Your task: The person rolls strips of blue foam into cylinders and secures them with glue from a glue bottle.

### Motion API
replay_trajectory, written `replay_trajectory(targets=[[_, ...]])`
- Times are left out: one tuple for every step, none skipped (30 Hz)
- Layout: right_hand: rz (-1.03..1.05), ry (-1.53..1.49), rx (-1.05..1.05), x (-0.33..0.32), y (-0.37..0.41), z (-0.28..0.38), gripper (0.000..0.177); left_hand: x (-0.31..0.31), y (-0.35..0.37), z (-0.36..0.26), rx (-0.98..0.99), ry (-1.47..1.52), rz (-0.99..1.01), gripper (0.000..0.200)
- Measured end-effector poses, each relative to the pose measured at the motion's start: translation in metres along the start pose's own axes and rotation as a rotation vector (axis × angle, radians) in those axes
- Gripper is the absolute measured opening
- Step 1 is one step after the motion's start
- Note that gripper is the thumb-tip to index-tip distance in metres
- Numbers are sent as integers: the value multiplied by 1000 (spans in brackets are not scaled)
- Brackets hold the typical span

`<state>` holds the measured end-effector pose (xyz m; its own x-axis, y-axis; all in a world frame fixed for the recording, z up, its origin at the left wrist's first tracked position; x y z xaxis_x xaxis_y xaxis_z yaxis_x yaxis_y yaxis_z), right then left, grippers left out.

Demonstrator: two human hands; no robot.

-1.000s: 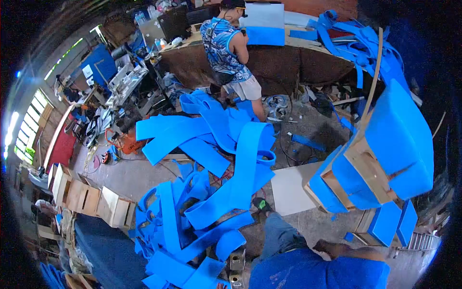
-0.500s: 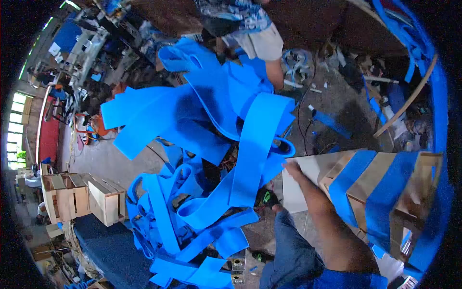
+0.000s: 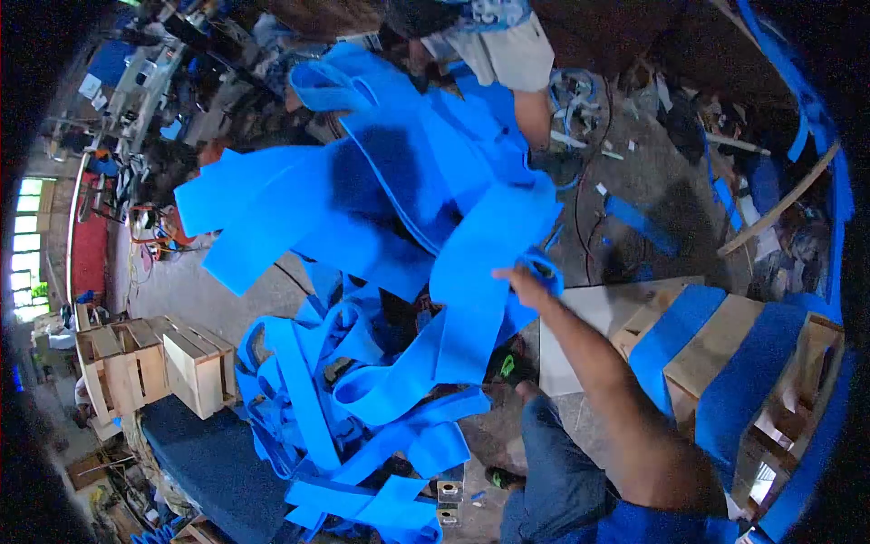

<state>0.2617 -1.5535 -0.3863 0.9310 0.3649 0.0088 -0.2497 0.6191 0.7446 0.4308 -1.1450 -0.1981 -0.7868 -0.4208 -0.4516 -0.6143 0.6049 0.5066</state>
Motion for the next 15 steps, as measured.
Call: replay_trajectory(targets=[[120,-205,13,1,30,-19,50,-5,-1,-8,19,8,-10,79],[78,-463,198,-4,64,-34,44,-10,-1,-15,38,8,-18,79],[142,-655,272,-26,83,-56,45,-16,-1,-23,57,15,-28,79],[87,-685,238,-60,100,-69,45,-22,0,-30,80,14,-41,79],[60,-557,40,-109,102,-90,43,-28,0,-37,107,20,-49,79],[30,-532,-4,-124,121,-72,41,-34,1,-44,133,22,-59,79],[-2,-506,-46,-139,140,-55,39,-40,2,-50,159,23,-72,79],[-34,-582,64,-146,172,-8,37,-46,2,-56,189,28,-81,79],[-30,-538,97,-147,171,5,35,-50,3,-63,222,33,-92,79],[-29,-491,136,-148,171,10,34,-55,6,-68,248,35,-106,79],[-26,-441,171,-150,167,13,32,-60,8,-73,277,38,-120,78],[3,-443,174,-152,158,20,32,-63,10,-78,303,43,-135,78],[34,-446,181,-151,146,22,32,-68,14,-81,326,47,-150,78],[67,-460,203,-142,148,7,32,-73,19,-85,351,47,-160,78],[-22,-363,209,-135,158,-5,32,-75,22,-90,372,54,-174,78]])
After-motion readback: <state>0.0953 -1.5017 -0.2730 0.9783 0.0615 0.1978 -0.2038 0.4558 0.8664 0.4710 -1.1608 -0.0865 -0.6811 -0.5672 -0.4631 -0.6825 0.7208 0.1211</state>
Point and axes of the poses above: each hand's wrist, its own y-axis away from the middle knuckle, its own x-axis out of the palm, z = x × y, the point moved 5 cm from there along -y, towards the middle knuckle, and after that the axes turned 12 degrees about x, right-handed, at the moved point
